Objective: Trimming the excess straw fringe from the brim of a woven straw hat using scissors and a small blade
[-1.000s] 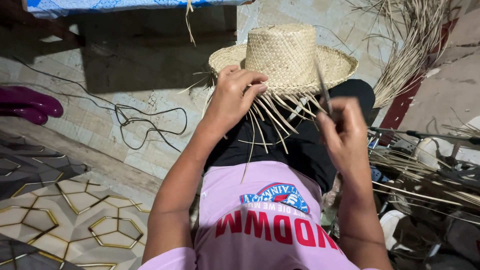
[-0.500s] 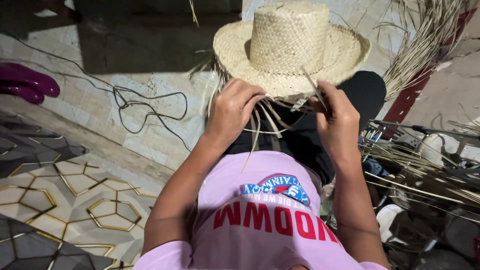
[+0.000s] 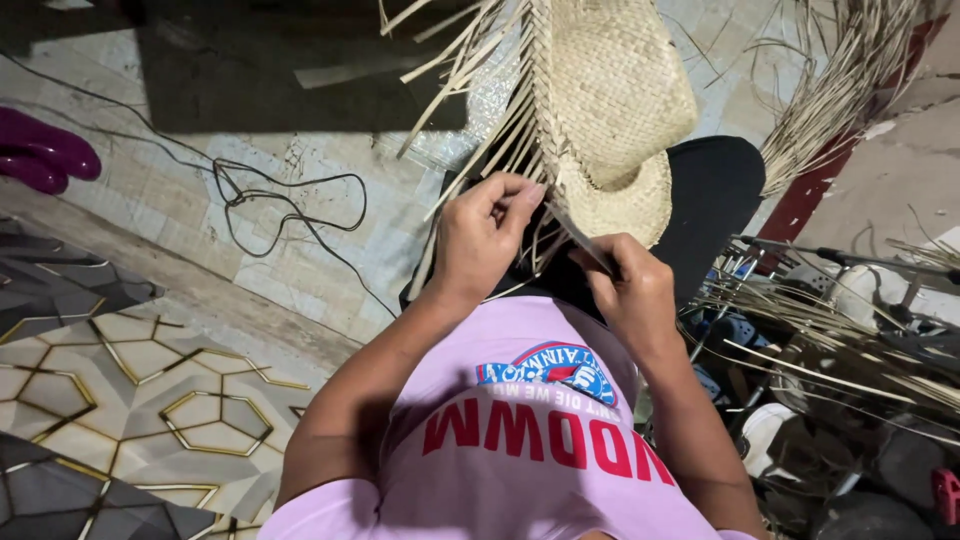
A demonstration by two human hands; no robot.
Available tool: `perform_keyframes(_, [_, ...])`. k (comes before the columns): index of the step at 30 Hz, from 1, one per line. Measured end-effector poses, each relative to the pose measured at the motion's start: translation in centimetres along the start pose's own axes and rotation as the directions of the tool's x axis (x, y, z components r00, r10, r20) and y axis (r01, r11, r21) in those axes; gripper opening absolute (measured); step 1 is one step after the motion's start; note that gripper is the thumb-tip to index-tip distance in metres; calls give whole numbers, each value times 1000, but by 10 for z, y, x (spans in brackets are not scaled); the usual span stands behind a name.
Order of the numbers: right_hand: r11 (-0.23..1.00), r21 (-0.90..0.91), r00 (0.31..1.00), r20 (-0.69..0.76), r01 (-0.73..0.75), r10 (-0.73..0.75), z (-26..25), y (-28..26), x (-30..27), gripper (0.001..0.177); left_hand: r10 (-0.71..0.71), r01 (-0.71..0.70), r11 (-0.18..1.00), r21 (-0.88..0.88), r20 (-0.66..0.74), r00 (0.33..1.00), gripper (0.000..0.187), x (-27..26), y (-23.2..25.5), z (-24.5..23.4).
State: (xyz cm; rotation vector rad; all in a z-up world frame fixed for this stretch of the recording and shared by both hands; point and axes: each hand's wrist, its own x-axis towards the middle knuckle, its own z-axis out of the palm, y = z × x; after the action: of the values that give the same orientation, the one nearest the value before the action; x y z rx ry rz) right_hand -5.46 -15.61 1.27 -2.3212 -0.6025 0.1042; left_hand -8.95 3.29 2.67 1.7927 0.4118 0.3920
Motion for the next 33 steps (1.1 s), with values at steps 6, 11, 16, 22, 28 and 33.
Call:
perform_keyframes(6, [992, 116, 994, 104, -40, 27, -4, 0, 3, 19, -51, 50, 989, -142, -4, 999, 10, 7, -3, 17])
perform_keyframes(11, [988, 145, 962, 259, 45, -82, -11, 1, 11, 25, -238, 245, 954, -173, 61, 969, 7, 13, -3, 14])
perform_keyframes(16, [962, 273, 950, 301, 1, -86, -19, -7, 24, 24, -237, 246, 955, -164, 78, 968, 9, 11, -15, 16])
perform_keyframes(22, [817, 565, 941, 325, -113, -94, -17, -12, 41, 33, -224, 240, 951, -197, 96, 970, 9, 7, -19, 20])
perform_keyframes(28, [741, 630, 916, 398, -234, -49, -14, -11, 48, 37, -236, 253, 946, -201, 104, 966, 10, 5, -26, 22])
perform_keyframes(33, [704, 636, 893, 450, -317, -5, -9, -2, 44, 36, -240, 272, 934, -232, 157, 958, 11, 5, -30, 18])
